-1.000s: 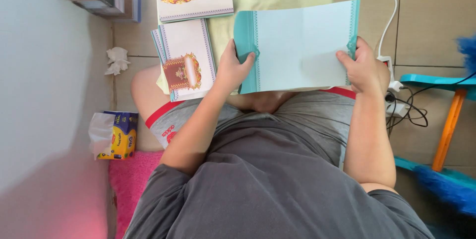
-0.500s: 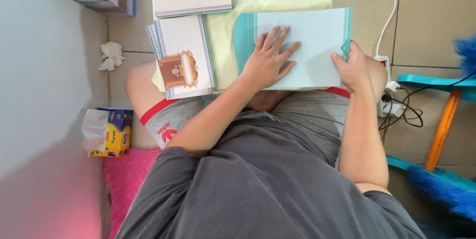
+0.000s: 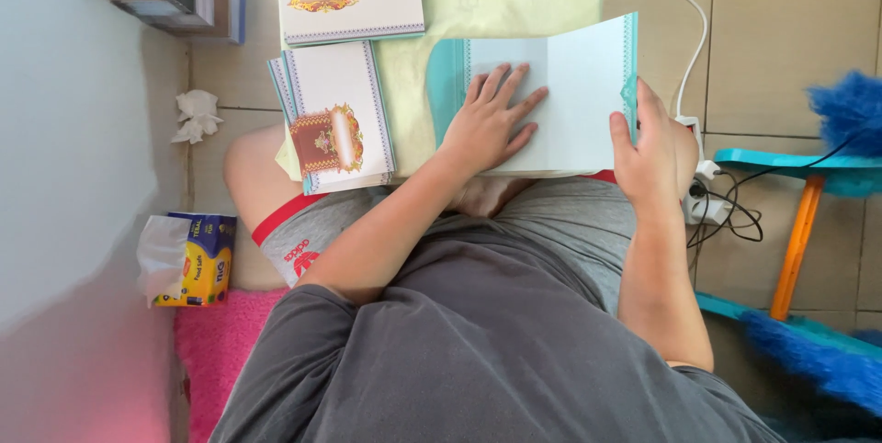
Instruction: Smoothing the pages of small notebooks and stacking them neatly.
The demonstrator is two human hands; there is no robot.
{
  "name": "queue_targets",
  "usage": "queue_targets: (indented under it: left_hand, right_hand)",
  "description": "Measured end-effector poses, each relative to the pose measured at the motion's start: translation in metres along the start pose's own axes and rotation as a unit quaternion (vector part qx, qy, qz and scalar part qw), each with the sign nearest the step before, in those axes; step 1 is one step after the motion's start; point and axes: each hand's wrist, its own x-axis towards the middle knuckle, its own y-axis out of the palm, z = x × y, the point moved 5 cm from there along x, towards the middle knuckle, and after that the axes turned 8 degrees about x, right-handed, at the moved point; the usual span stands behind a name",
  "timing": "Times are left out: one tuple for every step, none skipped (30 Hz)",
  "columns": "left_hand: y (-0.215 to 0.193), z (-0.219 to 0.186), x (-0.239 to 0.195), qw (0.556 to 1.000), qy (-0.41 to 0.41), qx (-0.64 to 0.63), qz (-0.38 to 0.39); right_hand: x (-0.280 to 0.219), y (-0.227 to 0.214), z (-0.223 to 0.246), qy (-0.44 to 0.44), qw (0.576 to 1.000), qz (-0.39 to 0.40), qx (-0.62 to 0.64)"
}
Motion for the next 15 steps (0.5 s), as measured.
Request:
queue_targets:
  left_hand:
    - [-0.004, 0.0, 0.0, 1.0, -0.002, 0.0, -0.002]
    - [-0.006, 0.001, 0.0, 1.0, -0.01, -0.009, 0.013]
    - [-0.007, 0.001, 0.001, 0.999, -0.016, -0.019, 0.028]
    - [-0.013, 0.002, 0.001, 0.999, -0.016, -0.019, 0.025]
    - [-0.016, 0.005, 0.002, 0.997, -0.031, -0.064, 0.033]
    - [-0.02, 0.009, 0.003, 0.992, -0.045, -0.109, 0.041]
    - [-0.016, 0.014, 0.004, 0.992, -0.047, -0.109, 0.039]
    - [-0.009, 0.021, 0.003, 0.977, -0.069, -0.192, 0.061]
    - [-0.002, 0.027, 0.001, 0.954, -0.092, -0.275, 0.083]
    - [0.002, 0.028, -0.002, 0.953, -0.094, -0.275, 0.082]
    - [0.006, 0.03, -0.001, 0.946, -0.087, -0.298, 0.088]
    - [0.009, 0.033, -0.001, 0.939, -0.08, -0.32, 0.094]
    - [0.008, 0.033, 0.0, 0.939, -0.081, -0.32, 0.094]
    - [0.007, 0.033, 0.001, 0.944, -0.079, -0.308, 0.092]
    - [0.007, 0.032, 0.0, 0.947, -0.078, -0.297, 0.092]
  right_hand:
    - [-0.004, 0.0, -0.001, -0.002, 1.0, 0.001, -0.001]
    - [-0.007, -0.003, 0.001, -0.038, 0.997, -0.029, -0.055]
    - [-0.011, -0.007, 0.004, -0.074, 0.989, -0.06, -0.108]
    - [-0.012, -0.003, 0.004, -0.076, 0.989, -0.061, -0.11]
    - [-0.012, 0.001, 0.006, -0.101, 0.992, -0.053, -0.056]
    - [-0.011, 0.005, 0.008, -0.125, 0.991, -0.044, -0.001]
    - [-0.012, 0.012, 0.017, -0.127, 0.991, -0.043, -0.002]
    - [-0.012, 0.021, 0.025, -0.119, 0.991, -0.011, 0.068]
    - [-0.015, 0.03, 0.033, -0.108, 0.984, 0.024, 0.137]
    - [-0.016, 0.033, 0.036, -0.108, 0.984, 0.026, 0.137]
    - [-0.015, 0.04, 0.038, -0.11, 0.983, 0.058, 0.135]
    - [-0.013, 0.046, 0.04, -0.112, 0.981, 0.09, 0.132]
    - [-0.012, 0.046, 0.042, -0.113, 0.981, 0.091, 0.132]
    - [-0.011, 0.046, 0.043, -0.118, 0.98, 0.096, 0.13]
    - [-0.011, 0.048, 0.044, -0.12, 0.979, 0.102, 0.127]
